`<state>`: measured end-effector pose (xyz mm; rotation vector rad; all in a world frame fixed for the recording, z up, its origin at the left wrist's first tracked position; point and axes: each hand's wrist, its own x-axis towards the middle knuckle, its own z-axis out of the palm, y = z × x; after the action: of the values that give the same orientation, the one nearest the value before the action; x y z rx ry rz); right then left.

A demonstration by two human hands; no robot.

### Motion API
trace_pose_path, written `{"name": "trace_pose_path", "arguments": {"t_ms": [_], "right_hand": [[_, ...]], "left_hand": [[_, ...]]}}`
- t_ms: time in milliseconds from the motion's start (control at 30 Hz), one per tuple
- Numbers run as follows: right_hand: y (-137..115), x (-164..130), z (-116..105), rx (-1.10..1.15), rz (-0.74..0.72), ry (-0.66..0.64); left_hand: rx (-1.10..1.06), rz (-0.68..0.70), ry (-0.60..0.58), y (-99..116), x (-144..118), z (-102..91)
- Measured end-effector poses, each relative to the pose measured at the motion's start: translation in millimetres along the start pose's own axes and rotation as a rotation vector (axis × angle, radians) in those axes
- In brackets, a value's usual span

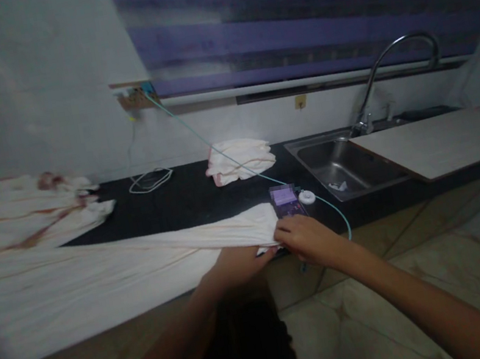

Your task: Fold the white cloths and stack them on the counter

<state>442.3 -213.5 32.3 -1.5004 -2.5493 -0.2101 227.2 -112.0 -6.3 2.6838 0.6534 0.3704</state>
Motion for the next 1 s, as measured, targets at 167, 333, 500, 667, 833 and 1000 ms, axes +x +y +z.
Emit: {"name": "trace_pose_path", "arguments": {"t_ms": [167,333,500,667,833,1000], "right_hand": [[-10.6,-12.8,16.8,-0.057,0.073,0.012],[-41.4,-8.6,19.5,-0.115,0.231,-0.028],[-69.1,7.2,7.9,-0.098,0.379,-0.129],[-76.3,25.1,-1.8,-0.105,0.504,-0.16],[-80.8,34.9,-2.3,-0.103,0.531,-0.2],[-80.4,51.3,-12.0,-0.102,0.566,-0.257]], "left_hand": [[0.0,0.003,-0.042,0.2,0.0,-0.9],[0.005,0.058,-0.081,0.8,0.6,-7.9],[-0.144,0.041,0.027,0.4,-12.6,-18.4],[-0.733,-0.274,0.351,-5.1,-26.7,-18.0],[-1.701,-0.605,0.927,-22.8,-34.0,-29.1],[-2.05,-0.737,1.035,-35.0,-41.6,-58.7]]}}
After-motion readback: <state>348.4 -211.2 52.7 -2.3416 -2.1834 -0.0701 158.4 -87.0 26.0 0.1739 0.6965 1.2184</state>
